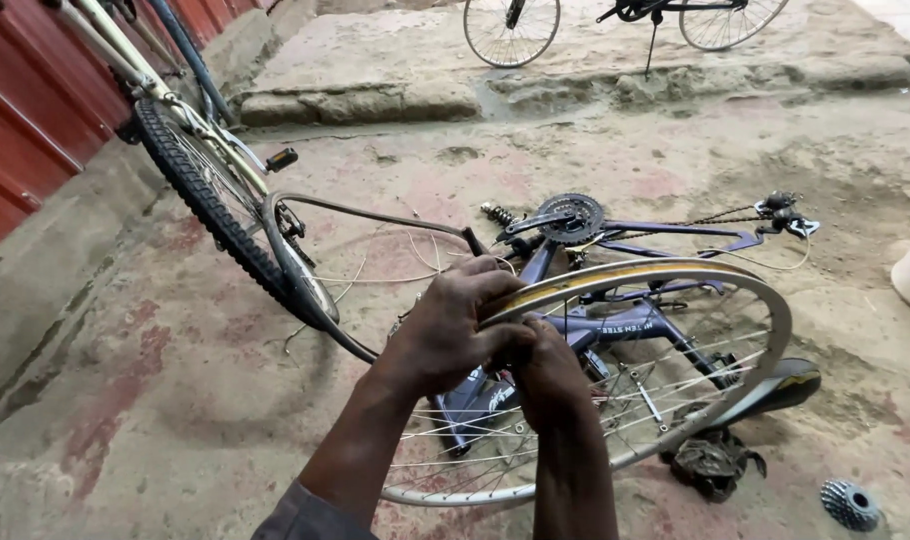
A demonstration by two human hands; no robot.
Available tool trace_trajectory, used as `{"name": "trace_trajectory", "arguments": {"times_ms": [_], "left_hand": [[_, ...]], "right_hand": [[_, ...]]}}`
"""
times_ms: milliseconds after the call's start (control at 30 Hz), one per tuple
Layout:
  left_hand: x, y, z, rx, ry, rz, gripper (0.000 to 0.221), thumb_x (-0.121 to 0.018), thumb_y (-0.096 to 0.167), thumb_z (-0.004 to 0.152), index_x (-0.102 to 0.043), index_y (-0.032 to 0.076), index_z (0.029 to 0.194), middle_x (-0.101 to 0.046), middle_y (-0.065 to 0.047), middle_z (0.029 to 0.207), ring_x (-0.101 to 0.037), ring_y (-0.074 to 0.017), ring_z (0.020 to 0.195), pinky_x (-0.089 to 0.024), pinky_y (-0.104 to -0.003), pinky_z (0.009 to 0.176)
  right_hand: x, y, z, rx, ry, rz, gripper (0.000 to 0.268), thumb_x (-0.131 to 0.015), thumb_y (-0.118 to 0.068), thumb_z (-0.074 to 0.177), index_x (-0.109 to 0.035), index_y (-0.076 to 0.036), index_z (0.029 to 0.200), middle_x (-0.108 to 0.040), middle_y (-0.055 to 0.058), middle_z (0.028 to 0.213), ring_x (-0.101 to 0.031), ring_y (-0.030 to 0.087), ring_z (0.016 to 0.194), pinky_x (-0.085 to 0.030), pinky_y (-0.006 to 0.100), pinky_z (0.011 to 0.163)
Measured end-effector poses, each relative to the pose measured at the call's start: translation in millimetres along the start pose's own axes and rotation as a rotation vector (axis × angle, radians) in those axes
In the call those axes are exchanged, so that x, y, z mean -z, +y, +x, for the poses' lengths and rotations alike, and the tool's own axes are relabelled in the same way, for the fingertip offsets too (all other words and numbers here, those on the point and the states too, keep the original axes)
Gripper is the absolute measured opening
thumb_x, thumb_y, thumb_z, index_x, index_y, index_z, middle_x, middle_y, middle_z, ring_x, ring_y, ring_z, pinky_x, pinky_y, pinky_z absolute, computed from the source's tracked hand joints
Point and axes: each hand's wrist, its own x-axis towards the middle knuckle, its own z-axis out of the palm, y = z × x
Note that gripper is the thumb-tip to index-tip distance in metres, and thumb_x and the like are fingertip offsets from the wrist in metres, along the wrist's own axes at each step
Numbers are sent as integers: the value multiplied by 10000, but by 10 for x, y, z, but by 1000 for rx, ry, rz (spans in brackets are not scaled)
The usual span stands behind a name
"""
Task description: Fitting rim tape onto a bicycle wheel rim as part of wheel maintenance
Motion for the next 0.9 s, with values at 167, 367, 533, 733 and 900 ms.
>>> {"name": "trace_trajectory", "arguments": {"times_ms": [167,367,533,733,900], "left_hand": [[52,160,69,171,38,230,203,-818,216,783,-700,104,905,-659,-83,767,-589,-293,695,-490,-445,634],[33,202,95,318,48,356,241,-835,220,791,-662,101,910,-734,-28,665,-627,-143,444,-507,-339,401],[-31,305,78,331,95,413,350,-828,345,828,-611,77,889,-736,-89,676,-691,-246,483,-530,-445,449],[-81,221,59,156,182,369,753,-587,718,792,-752,28,1045,-636,-104,830,-633,-201,632,-564,-343,528],[27,229,79,196,17,114,520,-867,122,704,-700,42,1190,-703,-77,1084,-687,-209,925,-633,-333,875]], "right_hand": [[-414,46,-185,183,252,-102,443,-322,-260,1104,-667,14,1055,-663,110,966,-575,190,854,-478,349,786],[-647,383,-250,703,401,-71,394,-611,-120,979,-511,0,1341,-675,155,1243,-687,211,1126,-570,314,966],[-680,373,-210,765,723,-328,140,-678,-112,989,-633,-44,1103,-748,56,943,-690,103,779,-569,244,620],[-359,352,-146,725,587,-348,176,-577,-149,1026,-701,-37,1081,-686,39,904,-606,122,758,-483,277,660],[-94,189,-93,113,179,225,561,-450,-401,1058,-656,117,1123,-693,212,990,-627,236,865,-516,366,794]]}}
